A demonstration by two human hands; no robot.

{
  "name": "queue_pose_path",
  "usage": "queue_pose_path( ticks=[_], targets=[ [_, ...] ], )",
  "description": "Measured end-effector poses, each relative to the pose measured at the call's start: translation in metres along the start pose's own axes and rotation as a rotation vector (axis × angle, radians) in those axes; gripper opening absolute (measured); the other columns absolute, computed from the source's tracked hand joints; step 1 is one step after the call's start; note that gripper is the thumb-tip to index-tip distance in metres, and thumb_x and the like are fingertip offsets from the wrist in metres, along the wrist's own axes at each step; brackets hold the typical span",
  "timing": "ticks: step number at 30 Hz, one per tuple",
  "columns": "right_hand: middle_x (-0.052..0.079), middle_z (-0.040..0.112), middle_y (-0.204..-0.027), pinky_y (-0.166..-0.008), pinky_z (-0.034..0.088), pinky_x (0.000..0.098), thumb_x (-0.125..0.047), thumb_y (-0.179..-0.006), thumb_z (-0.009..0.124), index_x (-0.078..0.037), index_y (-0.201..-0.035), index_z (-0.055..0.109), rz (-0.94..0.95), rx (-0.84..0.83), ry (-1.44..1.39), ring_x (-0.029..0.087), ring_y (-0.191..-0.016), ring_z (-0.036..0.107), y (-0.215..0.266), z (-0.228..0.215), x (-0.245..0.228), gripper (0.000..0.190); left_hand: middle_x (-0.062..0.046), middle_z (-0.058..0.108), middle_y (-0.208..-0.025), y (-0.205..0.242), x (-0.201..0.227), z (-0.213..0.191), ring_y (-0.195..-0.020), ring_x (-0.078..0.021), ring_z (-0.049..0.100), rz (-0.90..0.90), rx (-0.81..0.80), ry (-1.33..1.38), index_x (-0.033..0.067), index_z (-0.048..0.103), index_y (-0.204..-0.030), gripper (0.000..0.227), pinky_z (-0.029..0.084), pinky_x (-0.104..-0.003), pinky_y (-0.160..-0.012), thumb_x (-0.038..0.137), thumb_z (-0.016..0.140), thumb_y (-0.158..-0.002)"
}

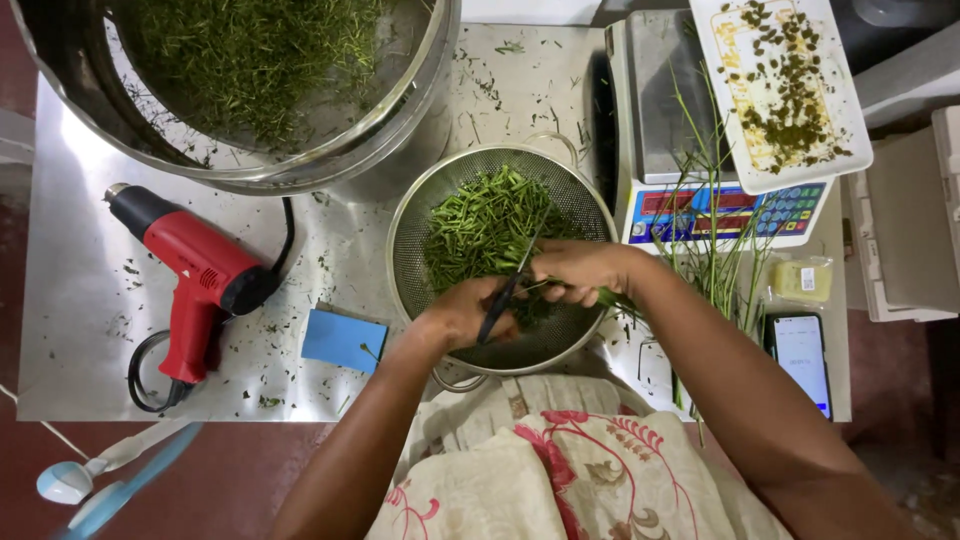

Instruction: Cutting green stalks into small pieces using scissors into a metal bowl.

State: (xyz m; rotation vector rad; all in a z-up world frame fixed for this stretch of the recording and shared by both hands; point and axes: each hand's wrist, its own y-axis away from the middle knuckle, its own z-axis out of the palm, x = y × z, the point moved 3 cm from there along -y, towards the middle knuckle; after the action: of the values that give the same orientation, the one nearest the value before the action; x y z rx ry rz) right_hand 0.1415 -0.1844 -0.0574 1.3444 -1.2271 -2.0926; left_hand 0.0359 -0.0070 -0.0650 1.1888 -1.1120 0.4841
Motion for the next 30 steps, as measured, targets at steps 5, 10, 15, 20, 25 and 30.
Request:
queue_pose_path(
  ticks=[5, 10, 15, 20, 25, 30],
  targets=[
    [0.004, 0.041, -0.062, -0.029, 0.025, 0.0212, -0.021, -0.091, 0.056, -0.016, -0.1, 0.049, 0.035, -0.017, 0.031, 0.007, -0.04, 0.031, -0.014, -0.014, 0.008, 0.012, -0.014, 0.076, -0.07, -0.01, -0.024, 0.015, -0.06, -0.0242, 0.076, -0.002, -0.011, 0.244, 0.0084, 0.073, -0.108, 0.032, 0.059, -0.029, -0.057, 0.012, 0.068, -0.076],
    [0.004, 0.041, -0.061, -0.03, 0.023, 0.021, -0.026, -0.095, 0.053, -0.015, -0.092, 0.052, 0.094, -0.038, 0.078, 0.007, -0.04, 0.03, -0.019, -0.009, 0.017, 0.012, -0.013, 0.074, -0.072, -0.015, -0.022, 0.015, -0.068, -0.024, 0.073, 0.008, 0.03, 0.055, 0.013, 0.078, -0.099, 0.031, 0.057, -0.034, -0.062, 0.025, 0.075, -0.071],
    [0.001, 0.041, -0.06, -0.031, 0.025, 0.0211, -0.025, -0.092, 0.051, -0.015, -0.091, 0.053, 0.133, 0.004, 0.173, 0.007, -0.04, 0.03, -0.015, -0.011, 0.005, 0.01, -0.02, 0.077, -0.081, -0.035, -0.044, 0.012, -0.067, -0.0278, 0.075, 0.09, -0.081, 0.326, 0.0014, 0.068, -0.118, 0.039, 0.061, -0.033, -0.061, 0.01, 0.069, -0.08],
    [0.001, 0.039, -0.062, -0.034, 0.024, 0.023, -0.026, -0.091, 0.051, -0.015, -0.095, 0.05, 0.161, 0.031, 0.188, 0.007, -0.042, 0.028, -0.006, -0.016, -0.008, 0.012, -0.024, 0.075, -0.075, -0.036, -0.044, 0.015, -0.059, -0.0295, 0.074, 0.141, -0.096, 0.432, -0.0015, 0.067, -0.115, 0.033, 0.061, -0.035, -0.053, 0.005, 0.069, -0.083],
    [-0.001, 0.036, -0.06, -0.036, 0.023, 0.0219, -0.023, -0.086, 0.052, -0.013, -0.093, 0.055, 0.188, 0.027, 0.24, 0.006, -0.043, 0.026, 0.005, -0.005, -0.021, 0.012, -0.026, 0.073, -0.072, -0.032, -0.048, 0.023, -0.055, -0.0315, 0.073, 0.153, -0.083, 0.511, -0.0029, 0.068, -0.107, 0.022, 0.062, -0.04, -0.048, 0.003, 0.067, -0.086],
    [0.001, 0.04, -0.058, -0.034, 0.025, 0.026, -0.023, -0.084, 0.054, -0.011, -0.094, 0.06, 0.151, 0.089, 0.318, 0.008, -0.042, 0.031, 0.003, -0.013, -0.021, 0.018, -0.028, 0.068, -0.067, -0.017, -0.043, 0.025, -0.053, -0.0352, 0.071, 0.087, -0.084, 0.622, -0.0076, 0.065, -0.107, 0.022, 0.063, -0.049, -0.048, 0.005, 0.068, -0.089]
  ],
)
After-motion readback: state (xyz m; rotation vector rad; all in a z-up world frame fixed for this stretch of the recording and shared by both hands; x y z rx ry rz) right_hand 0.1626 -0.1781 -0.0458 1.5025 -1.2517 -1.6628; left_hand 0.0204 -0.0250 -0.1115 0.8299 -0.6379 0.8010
